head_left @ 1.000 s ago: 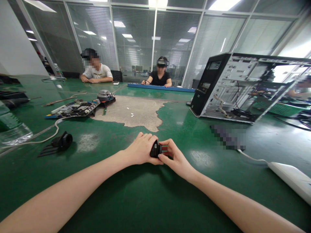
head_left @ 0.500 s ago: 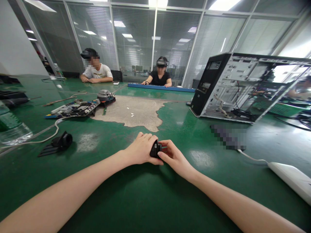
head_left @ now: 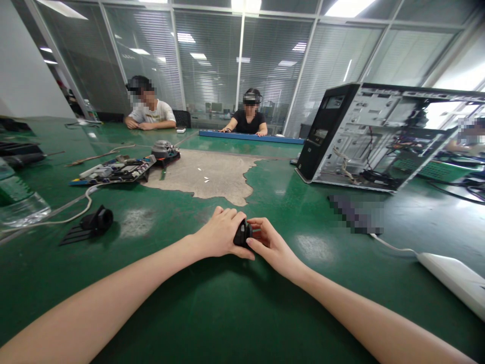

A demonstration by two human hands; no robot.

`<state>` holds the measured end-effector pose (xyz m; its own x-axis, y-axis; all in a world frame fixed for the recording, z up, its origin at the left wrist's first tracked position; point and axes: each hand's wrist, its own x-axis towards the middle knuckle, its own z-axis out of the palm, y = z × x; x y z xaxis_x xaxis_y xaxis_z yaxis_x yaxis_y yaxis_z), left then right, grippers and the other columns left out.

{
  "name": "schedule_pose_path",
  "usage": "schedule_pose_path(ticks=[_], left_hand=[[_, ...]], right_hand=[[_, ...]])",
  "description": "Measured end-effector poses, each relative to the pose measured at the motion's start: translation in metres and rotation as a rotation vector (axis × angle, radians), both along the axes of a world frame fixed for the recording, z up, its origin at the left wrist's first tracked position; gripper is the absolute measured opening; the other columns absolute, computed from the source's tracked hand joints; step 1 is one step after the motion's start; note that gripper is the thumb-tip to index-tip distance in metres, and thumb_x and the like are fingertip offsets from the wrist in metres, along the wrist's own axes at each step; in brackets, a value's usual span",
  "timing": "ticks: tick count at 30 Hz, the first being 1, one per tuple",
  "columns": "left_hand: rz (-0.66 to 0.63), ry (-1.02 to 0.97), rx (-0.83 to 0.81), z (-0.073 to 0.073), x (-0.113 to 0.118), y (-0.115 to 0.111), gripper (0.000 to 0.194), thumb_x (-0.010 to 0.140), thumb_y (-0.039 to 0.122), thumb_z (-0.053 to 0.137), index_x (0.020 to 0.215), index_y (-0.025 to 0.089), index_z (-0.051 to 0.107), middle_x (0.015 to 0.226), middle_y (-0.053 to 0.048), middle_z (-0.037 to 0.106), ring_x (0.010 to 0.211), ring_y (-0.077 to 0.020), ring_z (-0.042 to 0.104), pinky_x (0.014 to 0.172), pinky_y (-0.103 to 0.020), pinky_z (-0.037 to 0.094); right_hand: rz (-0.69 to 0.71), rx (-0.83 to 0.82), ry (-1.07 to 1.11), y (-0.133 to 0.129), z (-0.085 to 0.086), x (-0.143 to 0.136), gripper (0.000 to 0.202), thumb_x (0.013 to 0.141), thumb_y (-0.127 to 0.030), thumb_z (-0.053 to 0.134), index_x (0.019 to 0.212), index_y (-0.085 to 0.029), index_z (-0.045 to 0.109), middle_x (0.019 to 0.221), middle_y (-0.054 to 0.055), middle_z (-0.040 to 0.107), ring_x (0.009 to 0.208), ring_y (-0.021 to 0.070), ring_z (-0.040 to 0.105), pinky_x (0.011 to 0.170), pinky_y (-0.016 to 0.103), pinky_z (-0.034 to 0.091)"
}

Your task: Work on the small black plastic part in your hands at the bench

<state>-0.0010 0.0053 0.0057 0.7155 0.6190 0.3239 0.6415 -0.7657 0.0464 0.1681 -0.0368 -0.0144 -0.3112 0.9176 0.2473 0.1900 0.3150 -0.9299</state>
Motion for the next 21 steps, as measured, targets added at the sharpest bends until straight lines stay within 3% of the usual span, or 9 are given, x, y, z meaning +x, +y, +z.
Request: schedule_pose_path(ticks=[5,10,16,21], left_hand=[[0.0,-0.01,0.009,-0.001,0.0001,0.0004,0.075,0.056,0.078,0.046,0.096,0.015,0.047,0.087,-0.007,0.054,0.081,-0.0239,0.05,0.073,-0.035,0.029],[0.005,-0.01,0.014,-0.0012,0.0,0.0,0.074,0.055,0.076,0.05,0.096,0.015,0.046,0.087,-0.006,0.054,0.081,-0.0237,0.05,0.073,-0.034,0.03],[-0.001,-0.013,0.018,-0.0008,-0.0002,0.0,0.074,0.055,0.076,0.051,0.097,0.015,0.045,0.089,-0.006,0.054,0.081,-0.0232,0.05,0.073,-0.034,0.029],[0.01,0.0,0.036,-0.0013,0.0004,-0.0005,0.071,0.055,0.076,0.051,0.093,0.015,0.046,0.086,-0.006,0.054,0.079,-0.023,0.05,0.072,-0.034,0.029]], right_hand=[[0.011,0.045,-0.003,-0.0038,0.001,-0.0002,0.025,0.075,-0.015,0.055,0.096,-0.021,0.043,0.093,0.002,0.051,0.091,0.0155,0.054,0.078,0.032,0.047],[-0.023,0.026,0.022,-0.003,-0.0003,0.0004,0.02,0.076,-0.021,0.056,0.092,-0.021,0.043,0.093,0.002,0.052,0.091,0.0156,0.054,0.078,0.031,0.047],[-0.221,-0.025,0.064,0.0017,0.0012,0.0059,0.019,0.073,-0.023,0.056,0.087,-0.021,0.043,0.087,0.001,0.054,0.081,0.0152,0.055,0.074,0.032,0.045],[-0.045,-0.117,0.121,0.0029,0.0012,0.0001,0.026,0.07,-0.024,0.062,0.091,-0.02,0.046,0.086,0.002,0.058,0.084,0.016,0.058,0.077,0.033,0.047]])
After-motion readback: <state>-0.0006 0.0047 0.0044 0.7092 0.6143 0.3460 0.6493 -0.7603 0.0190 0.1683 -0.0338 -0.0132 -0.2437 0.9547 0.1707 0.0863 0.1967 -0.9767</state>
